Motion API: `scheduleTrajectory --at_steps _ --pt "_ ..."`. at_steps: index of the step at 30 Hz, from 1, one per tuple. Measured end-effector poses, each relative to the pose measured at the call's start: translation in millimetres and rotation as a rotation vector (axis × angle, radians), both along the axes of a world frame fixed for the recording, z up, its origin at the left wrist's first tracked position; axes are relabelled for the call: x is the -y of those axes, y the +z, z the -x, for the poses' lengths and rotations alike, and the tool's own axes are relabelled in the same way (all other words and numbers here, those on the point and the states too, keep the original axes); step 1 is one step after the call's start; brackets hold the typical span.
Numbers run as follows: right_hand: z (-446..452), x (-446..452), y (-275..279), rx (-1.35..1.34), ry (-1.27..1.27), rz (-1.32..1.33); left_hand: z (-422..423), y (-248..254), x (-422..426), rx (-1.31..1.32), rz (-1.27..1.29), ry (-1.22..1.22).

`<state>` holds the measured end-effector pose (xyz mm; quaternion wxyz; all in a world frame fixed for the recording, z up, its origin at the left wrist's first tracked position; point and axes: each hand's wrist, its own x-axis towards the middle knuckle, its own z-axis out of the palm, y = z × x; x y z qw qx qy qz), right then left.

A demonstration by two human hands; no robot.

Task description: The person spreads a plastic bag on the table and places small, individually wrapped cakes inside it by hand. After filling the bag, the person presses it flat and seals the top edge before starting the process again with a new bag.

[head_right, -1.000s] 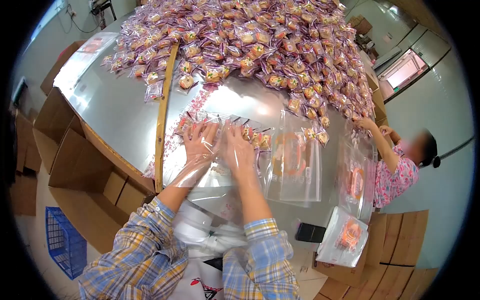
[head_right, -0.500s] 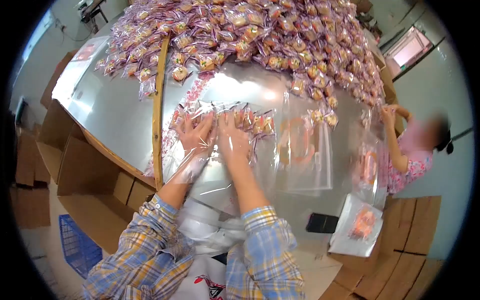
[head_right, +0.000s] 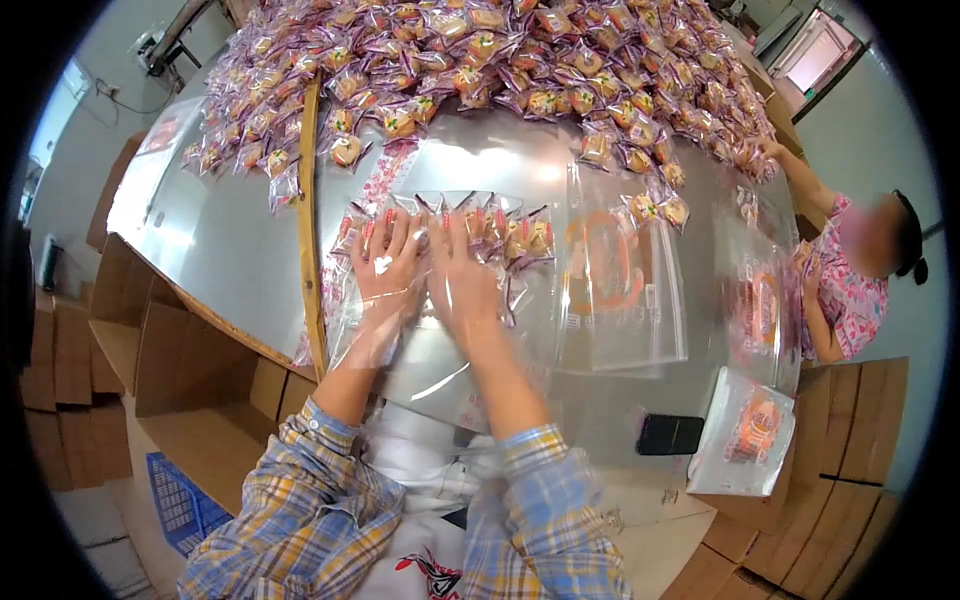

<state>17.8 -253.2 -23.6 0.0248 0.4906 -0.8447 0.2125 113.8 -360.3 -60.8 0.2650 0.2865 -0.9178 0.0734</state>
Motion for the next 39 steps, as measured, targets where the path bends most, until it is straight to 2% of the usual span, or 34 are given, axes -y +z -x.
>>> scheduleTrajectory --at_steps 3,4,8,11,16,24,27,30,34,37,38,39 --pt "-6 0 -14 -0.043 -0.03 0.145 5 -7 6 -0.075 0.027 -0.016" --pt "-5 1 -13 0.006 -0.108 0.168 6 -9 6 -0.111 0.038 -0.008" --pt "3 10 -10 0.051 -0.091 -0.024 5 -8 7 -0.03 0.048 0.019" --pt "6 11 -19 0.075 -0.082 -0.031 10 -15 12 -0.04 0.147 0.045" --pt "10 12 -16 0.061 -0.092 -0.049 18 -15 17 -0.175 0.092 0.005" --pt "9 15 -23 -0.015 -0.091 -0.05 28 -5 8 -0.062 0.056 0.032" --pt "15 20 -16 0.032 -0.09 -0.048 25 -2 10 -0.128 0.082 -0.032" --pt "7 22 -2 0.125 -0.164 0.001 25 0 9 -0.099 -0.001 -0.047" --pt "6 20 -11 0.128 -0.159 0.214 18 2 9 -0.012 -0.052 -0.083" --pt "8 5 -21 0.137 0.006 0.459 23 -1 13 0.014 -0.047 -0.091" --pt "7 -4 -20 0.233 0.044 0.539 25 4 10 0.05 -0.061 -0.073" --pt "7 -10 -18 0.172 0.021 0.543 27 8 5 0.091 -0.08 -0.056"
